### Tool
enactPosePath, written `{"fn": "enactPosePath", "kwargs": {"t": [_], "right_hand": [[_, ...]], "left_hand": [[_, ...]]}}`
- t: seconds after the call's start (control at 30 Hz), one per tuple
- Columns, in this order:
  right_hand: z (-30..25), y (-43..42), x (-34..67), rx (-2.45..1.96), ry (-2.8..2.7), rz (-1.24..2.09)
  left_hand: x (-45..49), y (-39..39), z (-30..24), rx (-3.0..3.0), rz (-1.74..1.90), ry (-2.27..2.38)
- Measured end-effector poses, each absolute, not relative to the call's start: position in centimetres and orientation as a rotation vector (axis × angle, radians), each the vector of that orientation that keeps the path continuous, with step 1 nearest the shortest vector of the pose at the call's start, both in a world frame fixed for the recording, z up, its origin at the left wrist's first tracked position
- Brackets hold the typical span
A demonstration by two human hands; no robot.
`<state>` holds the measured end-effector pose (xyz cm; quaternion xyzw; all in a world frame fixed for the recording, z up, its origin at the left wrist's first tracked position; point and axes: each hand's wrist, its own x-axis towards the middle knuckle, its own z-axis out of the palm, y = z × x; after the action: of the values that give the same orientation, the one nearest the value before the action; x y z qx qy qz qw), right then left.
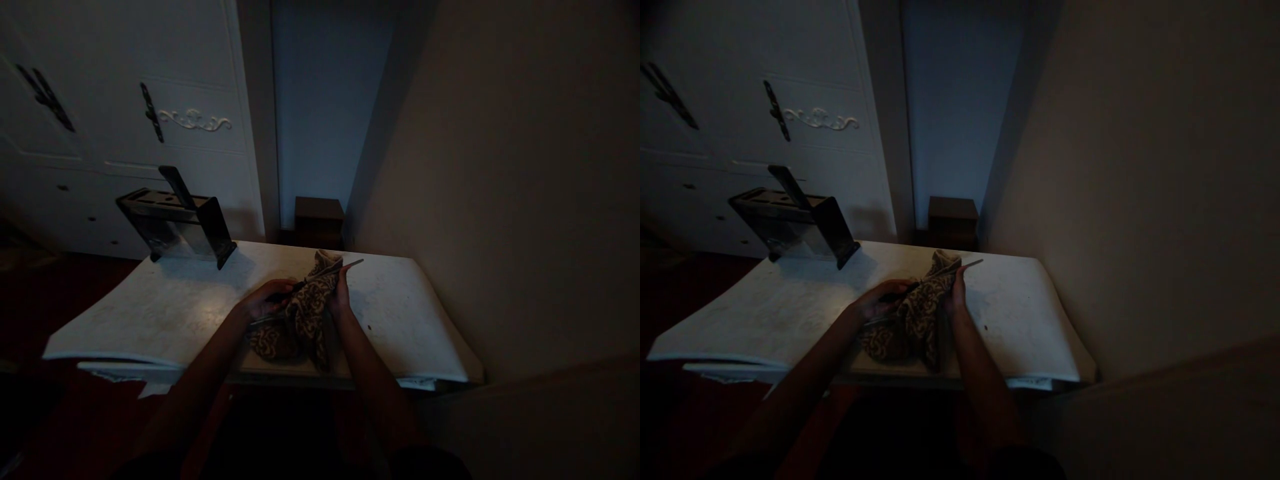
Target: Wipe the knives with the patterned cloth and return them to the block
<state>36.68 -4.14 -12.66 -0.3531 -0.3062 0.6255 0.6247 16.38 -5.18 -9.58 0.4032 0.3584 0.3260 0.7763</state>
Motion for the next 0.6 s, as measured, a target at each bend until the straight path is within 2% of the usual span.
{"fn": "enactPosePath", "kwargs": {"t": [0.23, 0.6], "right_hand": [[-12.5, -4.1, 37.1, -0.761, -0.570, 1.423], [-11.7, -4.8, 36.5, -0.593, -0.458, 1.590]], "left_hand": [[16.3, -5.2, -10.1, 0.678, 0.773, 0.686], [17.6, -5.4, -12.2, 0.874, 0.931, 0.609]]}}
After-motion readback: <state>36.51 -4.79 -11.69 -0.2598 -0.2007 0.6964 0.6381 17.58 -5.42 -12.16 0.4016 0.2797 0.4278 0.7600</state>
